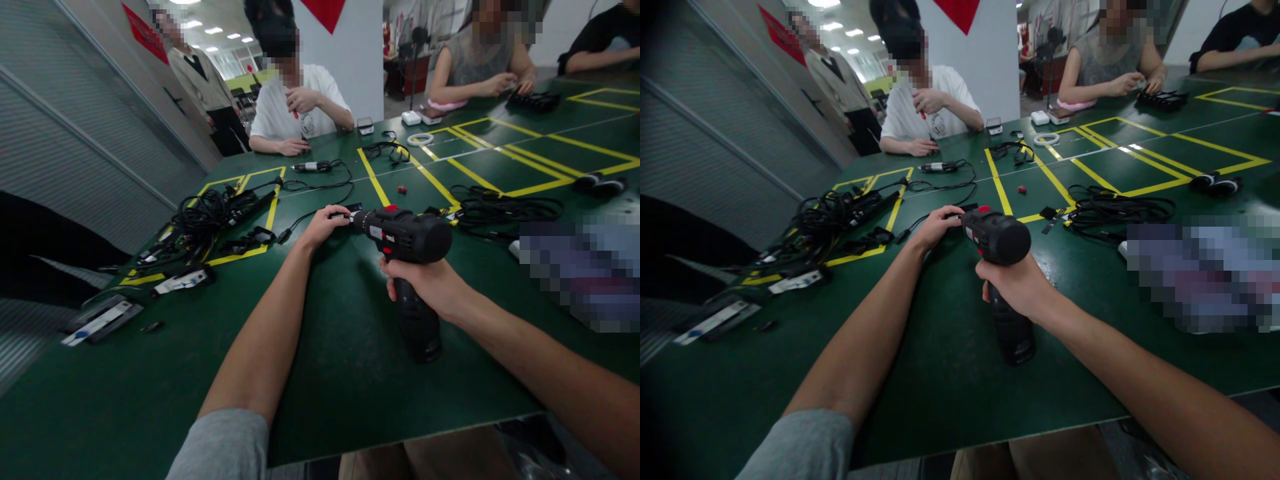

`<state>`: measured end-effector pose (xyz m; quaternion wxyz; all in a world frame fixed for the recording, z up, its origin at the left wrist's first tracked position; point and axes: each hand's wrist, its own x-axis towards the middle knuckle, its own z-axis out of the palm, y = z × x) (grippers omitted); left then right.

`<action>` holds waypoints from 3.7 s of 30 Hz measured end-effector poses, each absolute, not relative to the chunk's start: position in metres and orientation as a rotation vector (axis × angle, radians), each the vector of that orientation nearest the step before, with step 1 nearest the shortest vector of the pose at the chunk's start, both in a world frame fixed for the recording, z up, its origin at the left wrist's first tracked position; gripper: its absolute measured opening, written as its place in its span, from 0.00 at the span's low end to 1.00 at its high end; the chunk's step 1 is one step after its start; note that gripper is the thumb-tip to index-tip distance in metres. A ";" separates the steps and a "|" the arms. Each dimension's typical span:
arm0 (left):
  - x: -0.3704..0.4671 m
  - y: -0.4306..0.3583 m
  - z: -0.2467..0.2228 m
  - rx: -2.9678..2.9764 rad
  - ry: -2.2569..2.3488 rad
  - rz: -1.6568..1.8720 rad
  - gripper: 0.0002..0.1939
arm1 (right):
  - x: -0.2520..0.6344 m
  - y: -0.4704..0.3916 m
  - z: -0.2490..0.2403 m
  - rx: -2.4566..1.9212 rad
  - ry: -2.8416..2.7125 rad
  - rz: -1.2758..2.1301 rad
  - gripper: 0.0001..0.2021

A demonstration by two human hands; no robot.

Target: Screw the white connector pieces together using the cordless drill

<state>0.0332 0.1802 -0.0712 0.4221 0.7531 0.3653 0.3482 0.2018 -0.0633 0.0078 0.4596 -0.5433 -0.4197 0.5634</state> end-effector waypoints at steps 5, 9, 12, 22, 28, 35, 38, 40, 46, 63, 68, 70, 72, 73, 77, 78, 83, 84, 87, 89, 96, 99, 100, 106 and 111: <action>0.034 0.178 -0.070 1.844 0.862 0.864 0.24 | 0.201 -0.064 0.010 -1.338 -1.032 1.384 0.04; 0.035 0.181 -0.075 1.740 0.843 0.917 0.41 | 0.200 -0.065 0.012 -1.353 -1.046 1.380 0.04; 0.035 0.182 -0.076 1.750 0.875 0.885 0.34 | 0.200 -0.064 0.011 -1.353 -1.033 1.380 0.04; 0.035 0.182 -0.073 1.787 0.903 0.868 0.29 | 0.201 -0.064 0.009 -1.370 -1.053 1.365 0.03; 0.035 0.183 -0.073 1.783 0.900 0.869 0.29 | 0.201 -0.064 0.009 -1.338 -1.060 1.367 0.03; 0.034 0.183 -0.074 1.792 0.893 0.871 0.29 | 0.199 -0.064 0.012 -1.339 -1.049 1.371 0.04; 0.034 0.183 -0.074 1.802 0.887 0.871 0.29 | 0.199 -0.064 0.012 -1.337 -1.041 1.374 0.04; 0.034 0.183 -0.074 1.804 0.889 0.868 0.29 | 0.200 -0.064 0.011 -1.331 -1.040 1.375 0.04; 0.035 0.183 -0.075 1.781 0.906 0.876 0.29 | 0.201 -0.063 0.009 -1.317 -1.046 1.368 0.04; 0.034 0.182 -0.074 1.788 0.864 0.885 0.28 | 0.200 -0.064 0.009 -1.350 -1.045 1.355 0.05; 0.034 0.181 -0.074 1.790 0.873 0.885 0.29 | 0.200 -0.063 0.011 -1.326 -1.028 1.369 0.05; 0.034 0.182 -0.074 1.791 0.871 0.879 0.29 | 0.200 -0.063 0.011 -1.325 -1.029 1.369 0.05; 0.035 0.182 -0.073 1.784 0.876 0.872 0.29 | 0.200 -0.063 0.010 -1.325 -1.031 1.374 0.05; 0.035 0.181 -0.073 1.779 0.879 0.871 0.29 | 0.200 -0.063 0.010 -1.326 -1.032 1.377 0.04; 0.035 0.179 -0.071 1.799 0.863 0.873 0.29 | 0.200 -0.063 0.009 -1.325 -1.022 1.380 0.05; 0.035 0.179 -0.070 1.819 0.862 0.871 0.27 | 0.200 -0.063 0.009 -1.327 -1.018 1.380 0.05; 0.034 0.181 -0.072 1.915 0.891 0.873 0.18 | 0.200 -0.063 0.008 -1.325 -1.024 1.372 0.05; 0.033 0.182 -0.072 1.924 0.891 0.872 0.18 | 0.200 -0.063 0.008 -1.326 -1.028 1.367 0.05; 0.032 0.184 -0.074 1.934 0.887 0.874 0.17 | 0.200 -0.063 0.008 -1.335 -1.041 1.367 0.04; 0.033 0.184 -0.074 1.935 0.885 0.881 0.17 | 0.200 -0.063 0.009 -1.349 -1.045 1.373 0.04; 0.034 0.181 -0.072 1.898 0.927 0.872 0.16 | 0.200 -0.064 0.011 -1.358 -1.041 1.372 0.04; 0.034 0.181 -0.072 1.895 0.920 0.874 0.15 | 0.200 -0.064 0.013 -1.369 -1.050 1.358 0.03; 0.034 0.181 -0.072 1.898 0.916 0.873 0.15 | 0.200 -0.064 0.013 -1.369 -1.055 1.355 0.04; 0.034 0.182 -0.073 1.900 0.918 0.866 0.16 | 0.199 -0.063 0.012 -1.355 -1.061 1.356 0.04; 0.034 0.182 -0.073 1.889 0.931 0.863 0.16 | 0.200 -0.064 0.010 -1.360 -1.065 1.362 0.04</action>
